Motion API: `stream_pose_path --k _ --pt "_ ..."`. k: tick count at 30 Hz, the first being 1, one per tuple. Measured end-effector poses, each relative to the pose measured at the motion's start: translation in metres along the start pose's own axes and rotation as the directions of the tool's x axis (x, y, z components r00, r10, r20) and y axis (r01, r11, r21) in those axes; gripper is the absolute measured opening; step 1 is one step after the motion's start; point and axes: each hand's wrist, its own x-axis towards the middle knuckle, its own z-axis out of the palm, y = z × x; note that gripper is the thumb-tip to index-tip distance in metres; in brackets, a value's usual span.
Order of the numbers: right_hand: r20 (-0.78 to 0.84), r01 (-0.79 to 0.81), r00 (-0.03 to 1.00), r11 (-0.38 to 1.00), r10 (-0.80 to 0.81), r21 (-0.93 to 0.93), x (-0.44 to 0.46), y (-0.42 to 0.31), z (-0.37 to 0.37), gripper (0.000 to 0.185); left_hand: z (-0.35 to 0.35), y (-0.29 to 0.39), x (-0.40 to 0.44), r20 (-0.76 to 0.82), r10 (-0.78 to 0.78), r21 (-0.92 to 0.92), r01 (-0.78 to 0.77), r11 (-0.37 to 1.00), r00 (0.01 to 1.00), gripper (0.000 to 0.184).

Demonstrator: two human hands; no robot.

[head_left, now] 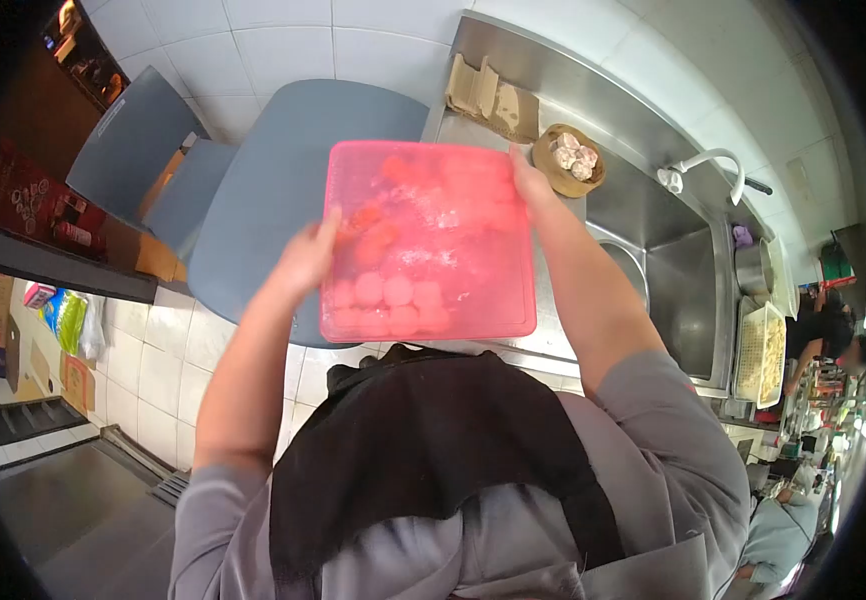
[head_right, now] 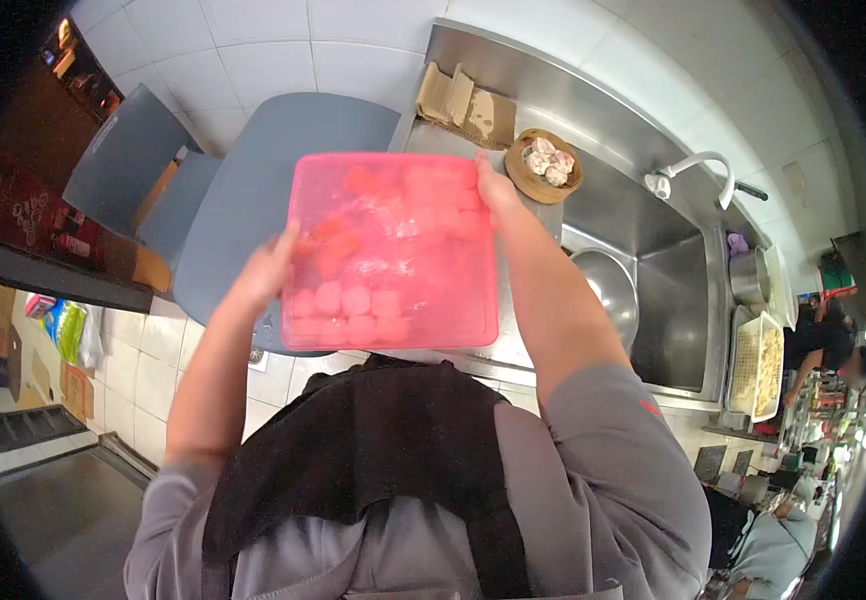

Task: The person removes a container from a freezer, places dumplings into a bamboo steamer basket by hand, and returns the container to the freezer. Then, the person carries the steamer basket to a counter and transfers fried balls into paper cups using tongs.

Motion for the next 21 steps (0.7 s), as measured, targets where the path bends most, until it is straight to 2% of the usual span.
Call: stream_pose_path --k 1,2,4,6,8,11,13,14,16,19,20,21 --pt "0.164 -0.03 0.987 0.983 0.0 0.18 -0.006 0.005 -0.005 0.072 0.007 -0.02 -0.018 -0.037 0.057 0.053 -0.055 0.997 0.998 0.079" --pt "0.324 -0.097 0.946 0.935 -0.021 0.342 -0.018 0.013 -0.007 0.073 0.012 -0.029 -0.032 -0.047 0.004 0.02 -0.003 1.0 0.999 0.08" --pt "0.339 -0.03 0.938 0.962 -0.067 0.273 -0.073 0.025 -0.011 0.075 0.019 -0.034 -0.05 -0.082 -0.088 -0.05 0.085 0.995 0.993 0.08" --pt "0.194 -0.032 0.981 0.989 0.004 0.142 -0.138 0.05 -0.007 0.076 0.021 -0.026 -0.06 -0.128 -0.146 -0.124 0.13 0.984 0.981 0.081" --pt "0.138 0.072 0.988 0.997 -0.073 0.012 -0.161 0.089 -0.009 0.078 0.026 -0.018 -0.072 -0.148 -0.191 -0.162 0.167 0.973 0.97 0.083" --pt "0.208 0.025 0.977 0.993 -0.049 0.116 -0.172 0.09 -0.011 0.079 0.031 -0.01 -0.093 -0.2 -0.24 -0.121 0.219 0.968 0.95 0.085" --pt "0.218 0.014 0.975 0.997 -0.03 0.077 -0.171 0.088 -0.015 0.077 0.04 -0.004 -0.105 -0.289 -0.292 -0.071 0.284 0.956 0.912 0.086" --pt "0.226 0.008 0.974 0.999 -0.019 0.053 -0.17 0.086 -0.018 0.075 0.043 -0.01 -0.106 -0.312 -0.282 -0.073 0.273 0.959 0.907 0.087" --pt "0.283 -0.001 0.959 0.993 -0.033 0.117 -0.169 0.08 -0.022 0.073 0.053 -0.032 -0.106 -0.355 -0.273 -0.085 0.26 0.962 0.894 0.089" --pt "0.399 -0.117 0.916 0.981 0.047 0.154 -0.157 0.075 -0.034 0.07 0.066 -0.039 -0.115 -0.407 -0.307 -0.181 0.253 0.95 0.86 0.087" --pt "0.448 -0.167 0.89 0.975 0.084 0.149 -0.15 0.071 -0.036 0.069 0.073 -0.048 -0.115 -0.481 -0.287 -0.213 0.207 0.955 0.828 0.083" --pt "0.547 -0.191 0.834 0.968 0.074 0.16 -0.141 0.073 -0.042 0.068 0.076 -0.054 -0.122 -0.482 -0.319 -0.196 0.255 0.947 0.816 0.081"
